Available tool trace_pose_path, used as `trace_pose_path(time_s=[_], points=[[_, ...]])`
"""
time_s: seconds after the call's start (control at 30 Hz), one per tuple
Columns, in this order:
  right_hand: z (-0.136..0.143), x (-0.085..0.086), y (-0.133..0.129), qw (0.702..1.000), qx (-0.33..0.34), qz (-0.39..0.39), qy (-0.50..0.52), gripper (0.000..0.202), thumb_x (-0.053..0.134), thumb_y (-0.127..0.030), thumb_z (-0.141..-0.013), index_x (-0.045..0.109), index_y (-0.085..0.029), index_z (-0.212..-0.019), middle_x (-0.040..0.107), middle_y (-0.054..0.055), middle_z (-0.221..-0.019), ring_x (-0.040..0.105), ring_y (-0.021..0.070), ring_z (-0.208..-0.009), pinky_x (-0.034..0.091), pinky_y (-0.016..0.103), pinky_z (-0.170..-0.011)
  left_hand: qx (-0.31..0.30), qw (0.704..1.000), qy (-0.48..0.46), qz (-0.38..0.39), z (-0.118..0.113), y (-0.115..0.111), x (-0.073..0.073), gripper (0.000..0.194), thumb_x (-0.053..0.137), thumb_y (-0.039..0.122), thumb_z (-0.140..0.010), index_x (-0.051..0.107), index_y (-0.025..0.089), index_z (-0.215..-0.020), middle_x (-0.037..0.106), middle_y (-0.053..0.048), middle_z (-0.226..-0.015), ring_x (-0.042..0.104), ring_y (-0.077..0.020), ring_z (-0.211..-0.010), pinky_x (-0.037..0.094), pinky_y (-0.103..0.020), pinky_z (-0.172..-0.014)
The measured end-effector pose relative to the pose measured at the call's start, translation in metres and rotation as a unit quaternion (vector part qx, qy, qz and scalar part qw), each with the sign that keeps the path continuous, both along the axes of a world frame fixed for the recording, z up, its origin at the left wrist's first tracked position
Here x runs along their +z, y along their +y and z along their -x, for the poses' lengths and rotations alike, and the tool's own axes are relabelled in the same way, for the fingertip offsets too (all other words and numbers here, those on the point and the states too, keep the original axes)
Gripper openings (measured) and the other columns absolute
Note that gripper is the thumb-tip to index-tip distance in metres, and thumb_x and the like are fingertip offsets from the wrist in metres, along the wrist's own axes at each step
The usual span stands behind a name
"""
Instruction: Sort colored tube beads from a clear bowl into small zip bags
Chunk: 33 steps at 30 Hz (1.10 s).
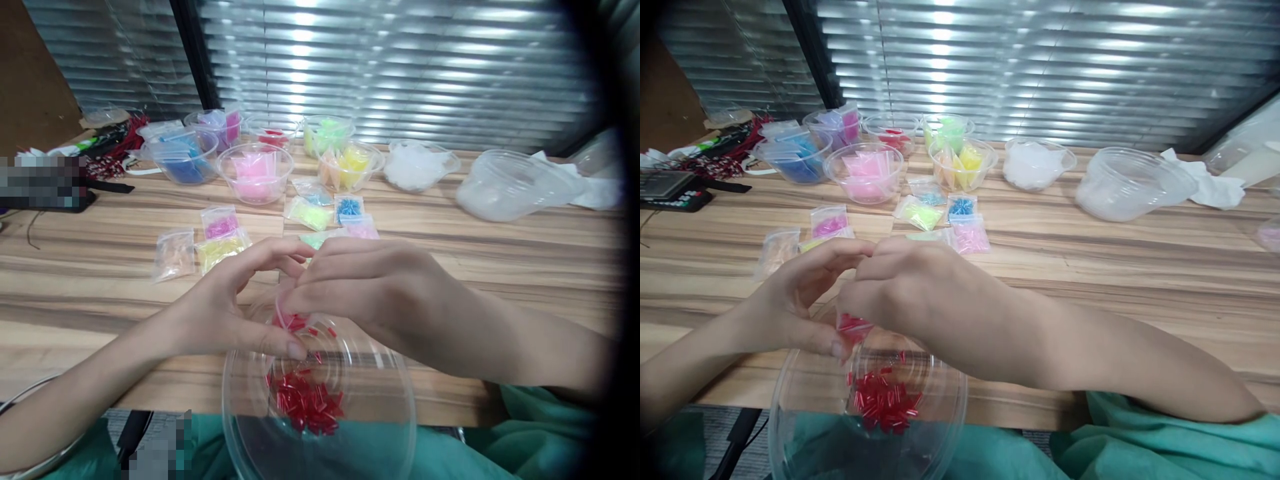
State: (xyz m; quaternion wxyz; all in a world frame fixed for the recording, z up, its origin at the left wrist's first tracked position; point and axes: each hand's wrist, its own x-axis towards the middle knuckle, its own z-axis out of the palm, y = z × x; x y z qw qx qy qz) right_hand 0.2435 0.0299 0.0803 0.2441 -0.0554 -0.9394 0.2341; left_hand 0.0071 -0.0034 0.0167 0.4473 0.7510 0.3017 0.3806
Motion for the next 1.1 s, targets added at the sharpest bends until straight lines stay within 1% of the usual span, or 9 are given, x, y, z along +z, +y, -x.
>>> trace_pose_path(time_s=[0.1,0.2,0.3,0.43,0.57,0.73,0.8,0.97,1.1], points=[[-0.0015,0.0030,-0.0015,0.999,0.002,0.019,-0.030,0.017,0.062,-0.009,-0.099,0.077,-0.015,-0.101,0.076,0.004,-0.116,0.069,0.0111,-0.111,0.051,0.019,-0.100,-0.002,1.000,0.002,0.006,0.0002,0.0001,0.0016,0.085,0.095,0.034,-0.070,0.054,0.041,-0.144,0.071,-0.002,-0.124,0.067,-0.0281,-0.119,0.053,-0.044,-0.108],[-0.0024,0.0063,-0.0036,0.999,-0.003,0.003,-0.048,0.016,0.062,-0.009,-0.100,0.077,-0.014,-0.099,0.076,0.005,-0.116,0.069,0.0135,-0.110,0.052,0.021,-0.098,-0.004,1.000,-0.001,0.007,0.0003,-0.0006,0.0022,0.084,0.095,0.032,-0.070,0.055,0.043,-0.144,0.071,0.000,-0.123,0.065,-0.0259,-0.122,0.050,-0.039,-0.111],[-0.0023,0.0062,-0.0036,0.999,-0.005,-0.022,-0.036,0.017,0.059,-0.008,-0.101,0.075,-0.014,-0.103,0.077,0.005,-0.109,0.070,0.0141,-0.102,0.054,0.023,-0.090,-0.005,1.000,-0.001,0.012,0.0007,-0.0015,0.0024,0.085,0.095,0.033,-0.070,0.055,0.044,-0.144,0.070,0.001,-0.128,0.065,-0.0255,-0.124,0.049,-0.038,-0.112],[-0.0014,0.0014,0.0001,0.999,-0.024,-0.017,-0.012,0.023,0.053,-0.005,-0.102,0.072,-0.016,-0.094,0.073,0.001,-0.094,0.066,0.0107,-0.086,0.051,0.022,-0.076,0.001,1.000,0.016,0.006,0.0015,-0.0021,0.0030,0.087,0.096,0.036,-0.068,0.054,0.044,-0.145,0.069,-0.001,-0.131,0.065,-0.0298,-0.125,0.051,-0.044,-0.112],[-0.0008,-0.0008,0.0016,1.000,-0.001,0.018,-0.003,0.013,0.063,-0.009,-0.099,0.074,-0.016,-0.098,0.074,0.000,-0.104,0.067,0.0092,-0.092,0.052,0.019,-0.081,0.006,1.000,0.014,0.017,0.0009,-0.0025,0.0040,0.083,0.095,0.040,-0.068,0.057,0.041,-0.143,0.067,-0.004,-0.135,0.065,-0.0309,-0.122,0.053,-0.046,-0.109],[-0.0024,0.0054,-0.0017,0.997,-0.023,0.057,-0.037,0.019,0.061,-0.004,-0.099,0.076,-0.016,-0.102,0.075,-0.001,-0.111,0.068,0.0083,-0.101,0.051,0.017,-0.089,-0.004,1.000,0.001,0.026,-0.0003,-0.0025,0.0041,0.081,0.094,0.035,-0.071,0.057,0.040,-0.143,0.070,-0.003,-0.128,0.066,-0.0288,-0.120,0.054,-0.043,-0.107],[-0.0037,0.0075,-0.0009,0.997,-0.017,0.070,-0.040,0.018,0.061,-0.007,-0.100,0.076,-0.016,-0.102,0.076,0.000,-0.113,0.069,0.0085,-0.102,0.051,0.016,-0.089,-0.003,1.000,-0.001,0.023,0.0001,-0.0022,0.0037,0.081,0.094,0.035,-0.071,0.057,0.041,-0.142,0.070,-0.002,-0.127,0.066,-0.0275,-0.120,0.053,-0.041,-0.109],[-0.0056,0.0051,0.0035,0.999,0.014,0.045,-0.026,0.017,0.062,-0.009,-0.098,0.076,-0.017,-0.101,0.078,-0.001,-0.105,0.071,0.0075,-0.092,0.051,0.014,-0.080,-0.006,1.000,0.007,0.027,0.0017,-0.0020,0.0046,0.087,0.096,0.034,-0.067,0.055,0.045,-0.143,0.070,0.000,-0.126,0.066,-0.0287,-0.119,0.054,-0.042,-0.106],[-0.0055,0.0007,0.0000,0.998,-0.008,0.061,0.007,0.012,0.063,-0.011,-0.099,0.075,-0.015,-0.100,0.077,0.002,-0.109,0.071,0.0090,-0.098,0.053,0.016,-0.086,-0.004,0.999,0.025,0.034,0.0022,-0.0024,0.0076,0.085,0.096,0.036,-0.069,0.054,0.046,-0.142,0.071,0.001,-0.123,0.067,-0.0281,-0.118,0.052,-0.042,-0.107]])
